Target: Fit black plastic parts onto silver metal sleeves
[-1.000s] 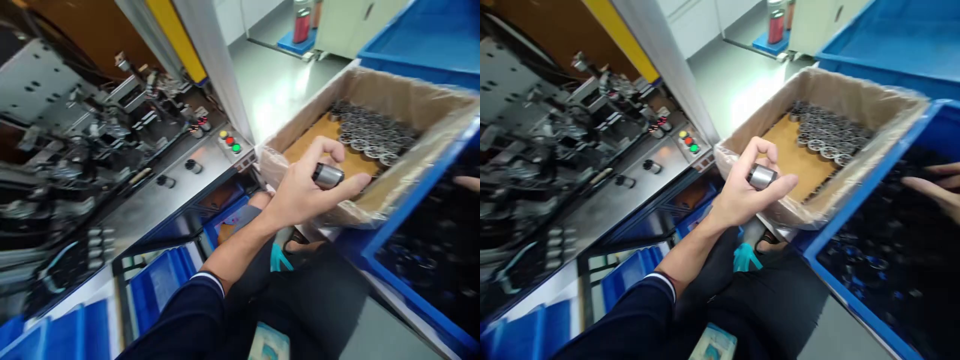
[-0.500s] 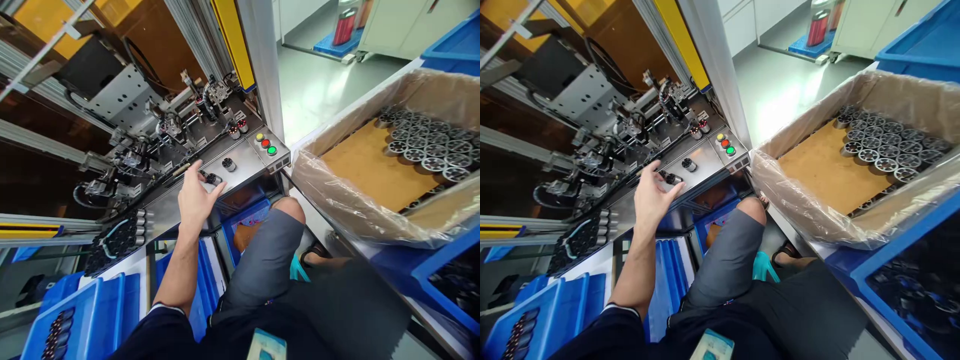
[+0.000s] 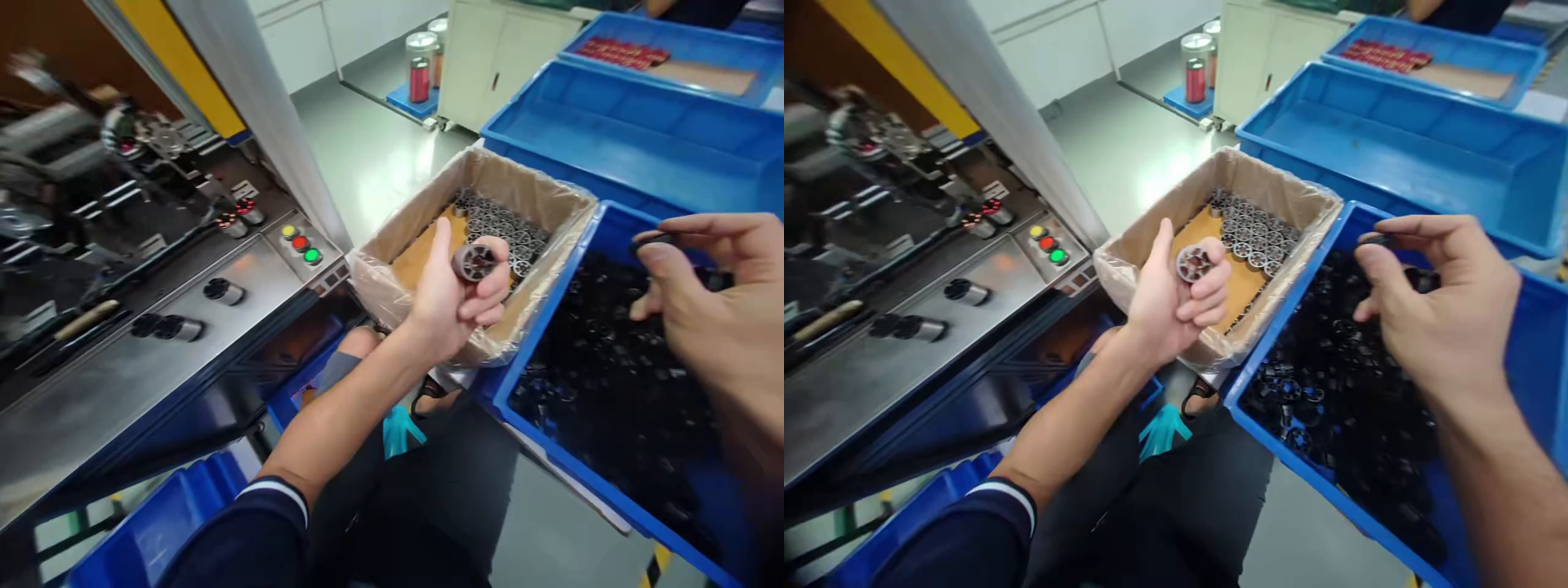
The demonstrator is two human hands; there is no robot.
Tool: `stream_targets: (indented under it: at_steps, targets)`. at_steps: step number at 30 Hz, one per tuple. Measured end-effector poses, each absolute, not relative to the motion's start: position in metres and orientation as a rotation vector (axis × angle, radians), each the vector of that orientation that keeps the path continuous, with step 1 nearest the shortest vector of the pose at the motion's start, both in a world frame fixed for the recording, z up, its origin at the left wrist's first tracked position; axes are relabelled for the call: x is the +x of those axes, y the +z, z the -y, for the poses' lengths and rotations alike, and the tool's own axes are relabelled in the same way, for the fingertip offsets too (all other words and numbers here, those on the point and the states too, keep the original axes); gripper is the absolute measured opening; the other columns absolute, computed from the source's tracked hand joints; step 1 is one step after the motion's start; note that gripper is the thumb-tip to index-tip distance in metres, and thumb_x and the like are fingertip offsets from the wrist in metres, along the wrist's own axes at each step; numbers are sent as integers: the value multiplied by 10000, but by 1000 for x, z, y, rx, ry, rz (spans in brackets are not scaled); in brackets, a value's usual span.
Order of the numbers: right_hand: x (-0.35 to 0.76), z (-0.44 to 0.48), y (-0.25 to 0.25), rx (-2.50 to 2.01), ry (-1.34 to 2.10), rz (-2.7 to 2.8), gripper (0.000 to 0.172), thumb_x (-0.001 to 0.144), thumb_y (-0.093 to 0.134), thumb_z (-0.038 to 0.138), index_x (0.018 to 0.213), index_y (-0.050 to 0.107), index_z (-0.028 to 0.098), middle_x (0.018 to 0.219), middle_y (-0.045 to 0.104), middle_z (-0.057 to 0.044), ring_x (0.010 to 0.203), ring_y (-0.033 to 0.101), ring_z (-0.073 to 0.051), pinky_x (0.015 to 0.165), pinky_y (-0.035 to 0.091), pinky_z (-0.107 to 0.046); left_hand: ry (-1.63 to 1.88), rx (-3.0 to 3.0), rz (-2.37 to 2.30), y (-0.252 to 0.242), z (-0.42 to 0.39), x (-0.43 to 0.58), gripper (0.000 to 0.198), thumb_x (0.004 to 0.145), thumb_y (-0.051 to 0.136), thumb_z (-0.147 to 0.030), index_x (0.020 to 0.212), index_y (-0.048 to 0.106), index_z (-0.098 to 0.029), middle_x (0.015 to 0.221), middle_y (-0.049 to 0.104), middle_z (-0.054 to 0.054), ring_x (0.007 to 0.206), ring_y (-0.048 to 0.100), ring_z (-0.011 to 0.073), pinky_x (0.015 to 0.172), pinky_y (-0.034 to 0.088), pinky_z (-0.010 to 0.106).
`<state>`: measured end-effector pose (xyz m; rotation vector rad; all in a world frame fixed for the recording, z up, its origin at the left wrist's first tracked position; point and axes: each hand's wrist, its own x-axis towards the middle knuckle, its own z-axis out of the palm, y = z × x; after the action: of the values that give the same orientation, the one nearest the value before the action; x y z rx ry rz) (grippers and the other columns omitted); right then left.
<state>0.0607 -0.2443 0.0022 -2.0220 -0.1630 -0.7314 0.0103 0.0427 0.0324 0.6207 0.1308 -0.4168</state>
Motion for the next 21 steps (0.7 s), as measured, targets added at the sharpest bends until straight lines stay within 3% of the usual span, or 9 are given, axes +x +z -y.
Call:
stream_targets:
  at_steps: [2, 5, 7, 9, 10, 13, 16, 18, 21]
  targets:
    - [44, 226, 4, -1881, -774, 286, 433, 779, 1203, 306, 1107, 928, 243, 1149, 978, -98, 424, 661, -131, 326, 368, -282, -496, 622, -69, 20, -12, 17, 780, 1351, 217, -731, 903, 600, -220, 603, 365, -85, 419, 178, 67, 417, 288, 178]
    - [18, 195, 9, -1774, -850, 473, 363, 821, 1190, 293, 1060, 920, 253, 1189, 988, -88, 583, 792, -174, 435, 555, -304, -506, 717, -8, 5, 13, 16, 614, 1334, 424, -721, 1026, 636, -233, 613, 368, -104, 438, 199, 73, 447, 329, 167]
    - [8, 184, 11, -1824, -794, 574, 255, 897, 1127, 238, 1026, 912, 285, 1166, 988, -58, 899, 949, -274, 727, 776, -402, -461, 796, 29, -2, 18, 12, 544, 1284, 577, -749, 1159, 703, -235, 654, 425, -101, 465, 246, 65, 481, 364, 170]
    - [4, 184, 12, -1900, -701, 647, 221, 942, 1070, 178, 971, 898, 313, 1123, 980, -29, 1175, 975, -342, 1016, 827, -513, -420, 844, 72, -5, 17, 9, 532, 1237, 681, -758, 1276, 754, -233, 701, 479, -89, 499, 297, 62, 505, 383, 184]
    - [3, 186, 12, -1932, -661, 663, 226, 952, 1058, 168, 947, 893, 323, 1099, 974, -18, 1210, 971, -349, 1067, 821, -531, -401, 862, 81, -6, 16, 7, 524, 1228, 705, -744, 1305, 767, -230, 726, 499, -81, 517, 316, 61, 512, 384, 188]
    - [4, 192, 14, -1984, -615, 588, 217, 930, 1095, 200, 1009, 942, 332, 1051, 961, 7, 963, 945, -290, 905, 798, -468, -370, 933, 74, -4, 12, 5, 466, 1256, 670, -685, 1312, 776, -235, 764, 512, -68, 539, 337, 63, 519, 392, 184]
    - [2, 196, 19, -1994, -577, 502, 461, 854, 1176, 261, 1274, 999, 327, 1119, 968, 17, 613, 728, -146, 604, 628, -368, -332, 1000, 88, -3, 11, 3, 414, 1296, 618, -637, 1305, 777, -254, 742, 467, -75, 533, 331, 63, 526, 388, 174]
    - [-1, 196, 23, -2038, -556, 493, 521, 846, 1196, 282, 1332, 1011, 325, 974, 921, 38, 571, 631, -108, 567, 542, -340, -292, 1017, 116, -3, 12, 2, 404, 1301, 633, -629, 1275, 785, -255, 727, 443, -76, 537, 343, 63, 526, 365, 172]
    - [-5, 197, 28, -2084, -537, 510, 463, 871, 1173, 201, 1293, 1034, 334, 809, 841, 60, 606, 614, -107, 611, 553, -318, -284, 1033, 79, -4, 14, 2, 410, 1289, 680, -636, 1225, 803, -250, 728, 437, -66, 558, 389, 67, 527, 356, 177]
